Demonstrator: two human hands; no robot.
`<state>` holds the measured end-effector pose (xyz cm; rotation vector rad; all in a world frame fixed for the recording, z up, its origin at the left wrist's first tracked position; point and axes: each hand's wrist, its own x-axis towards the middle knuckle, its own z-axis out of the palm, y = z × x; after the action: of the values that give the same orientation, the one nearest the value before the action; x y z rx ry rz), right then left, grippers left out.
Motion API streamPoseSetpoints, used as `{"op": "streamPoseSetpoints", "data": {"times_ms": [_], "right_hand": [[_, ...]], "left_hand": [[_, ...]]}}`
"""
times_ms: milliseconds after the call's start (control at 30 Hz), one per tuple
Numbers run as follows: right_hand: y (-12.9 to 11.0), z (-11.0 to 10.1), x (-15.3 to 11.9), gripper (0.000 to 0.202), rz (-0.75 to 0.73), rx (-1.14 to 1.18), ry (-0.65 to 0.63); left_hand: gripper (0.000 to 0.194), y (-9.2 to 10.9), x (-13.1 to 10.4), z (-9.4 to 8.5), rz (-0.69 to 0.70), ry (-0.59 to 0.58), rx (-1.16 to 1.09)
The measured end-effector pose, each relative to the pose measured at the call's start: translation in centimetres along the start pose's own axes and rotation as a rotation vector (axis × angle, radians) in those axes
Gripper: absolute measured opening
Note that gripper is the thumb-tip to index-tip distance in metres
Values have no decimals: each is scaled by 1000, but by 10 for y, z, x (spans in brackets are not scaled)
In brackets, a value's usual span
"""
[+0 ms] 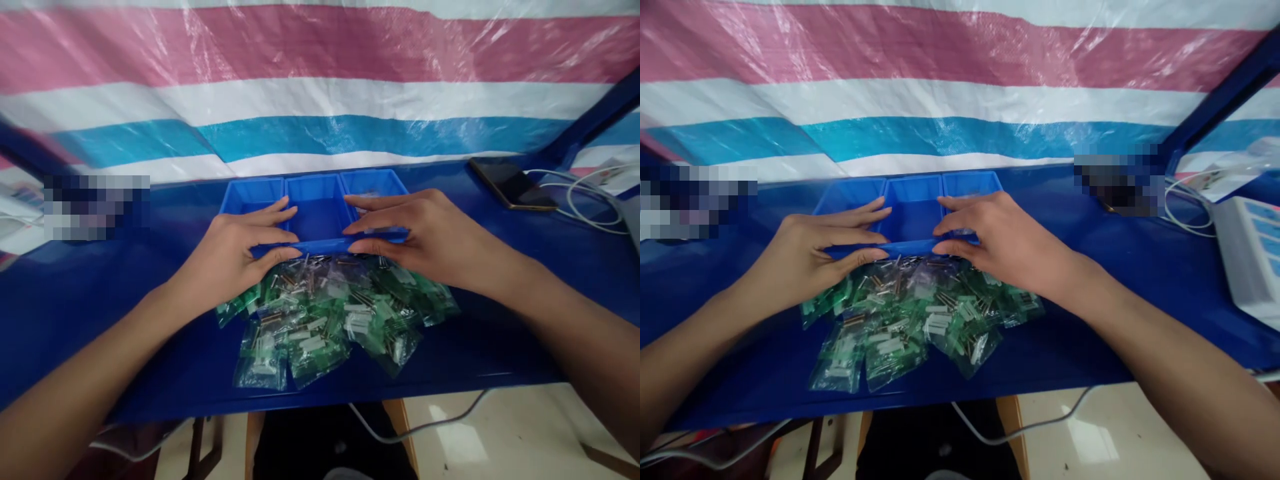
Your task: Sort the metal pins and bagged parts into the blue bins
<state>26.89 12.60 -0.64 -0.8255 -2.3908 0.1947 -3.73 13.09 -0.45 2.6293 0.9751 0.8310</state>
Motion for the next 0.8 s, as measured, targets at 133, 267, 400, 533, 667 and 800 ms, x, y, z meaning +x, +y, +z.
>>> {"op": "streamPoseSetpoints", "data": {"times_ms": [133,267,400,533,667,800], "right_hand": [[0,2,-2,17,-26,-4,28],[-2,11,-4,17,-15,-8,90],[-12,8,-3,17,-46,-61,97],[-28,-5,-2,20,-223,-146,-9],[-33,-8,-7,23,-285,-348,-160],[-35,-5,-9,28,-278,-376,-101]], "left_hand": [[22,-1,1,1,1,0,-16],[22,-4,0,1,16,16,-21],[21,-4,-1,1,23,16,-4],[22,1,1,2,20,50,52],[24,3,3,3,98,106,149],[24,2,3,6,187,139,230]]}}
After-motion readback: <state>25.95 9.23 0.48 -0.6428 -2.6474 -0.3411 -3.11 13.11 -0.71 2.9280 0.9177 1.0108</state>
